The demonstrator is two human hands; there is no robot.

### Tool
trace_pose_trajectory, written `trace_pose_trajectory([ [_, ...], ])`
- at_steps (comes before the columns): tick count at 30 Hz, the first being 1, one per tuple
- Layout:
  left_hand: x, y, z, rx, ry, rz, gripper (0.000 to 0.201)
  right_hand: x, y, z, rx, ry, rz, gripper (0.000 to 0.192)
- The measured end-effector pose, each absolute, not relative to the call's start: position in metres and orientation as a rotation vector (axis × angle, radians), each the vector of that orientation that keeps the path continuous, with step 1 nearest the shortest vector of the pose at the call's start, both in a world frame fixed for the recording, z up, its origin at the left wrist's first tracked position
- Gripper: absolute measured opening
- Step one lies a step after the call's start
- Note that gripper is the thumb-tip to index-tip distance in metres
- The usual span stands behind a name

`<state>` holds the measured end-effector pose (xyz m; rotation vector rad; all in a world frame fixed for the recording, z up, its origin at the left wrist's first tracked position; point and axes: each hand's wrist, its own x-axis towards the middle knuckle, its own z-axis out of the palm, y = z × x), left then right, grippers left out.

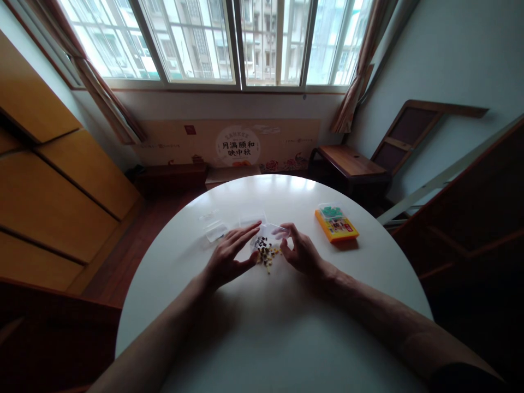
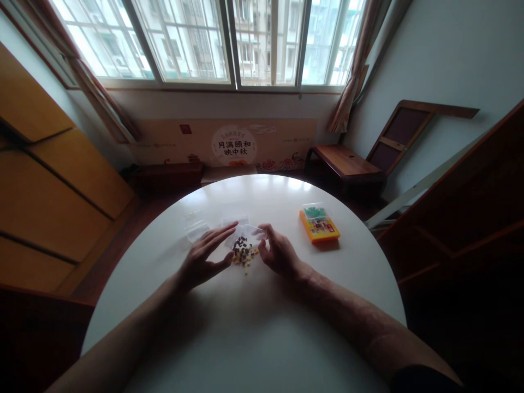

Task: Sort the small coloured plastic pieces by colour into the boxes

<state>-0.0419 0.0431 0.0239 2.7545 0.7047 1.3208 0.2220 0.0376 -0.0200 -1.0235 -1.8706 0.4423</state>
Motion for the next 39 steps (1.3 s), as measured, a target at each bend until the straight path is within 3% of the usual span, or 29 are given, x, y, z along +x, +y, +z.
trace_pose_trajectory([
  [11, -0.041, 0.042, 0.023, 2.899, 0.701, 1.271, 0.074, 0.226, 0.041, -0.023, -1.090, -1.826, 0.350, 0.025],
  [21, -0.042, 0.043, 0.019, 2.924, 0.623, 1.166, 0.075, 0.227, 0.043, -0.021, -1.039, -1.760, 0.454, 0.016],
  [27, -0.039, 0.041, 0.020, 2.746, 0.736, 1.321, 0.056, 0.227, 0.043, -0.015, -1.046, -1.627, 0.433, 0.012],
  [33, -0.041, 0.045, 0.018, 2.481, 0.914, 1.422, 0.030, 0.228, 0.050, 0.000, -1.031, -1.550, 0.355, 0.020],
  [39, -0.047, 0.048, 0.012, 2.510, 1.060, 1.226, 0.024, 0.242, 0.077, 0.032, -1.069, -1.767, 0.180, 0.019],
])
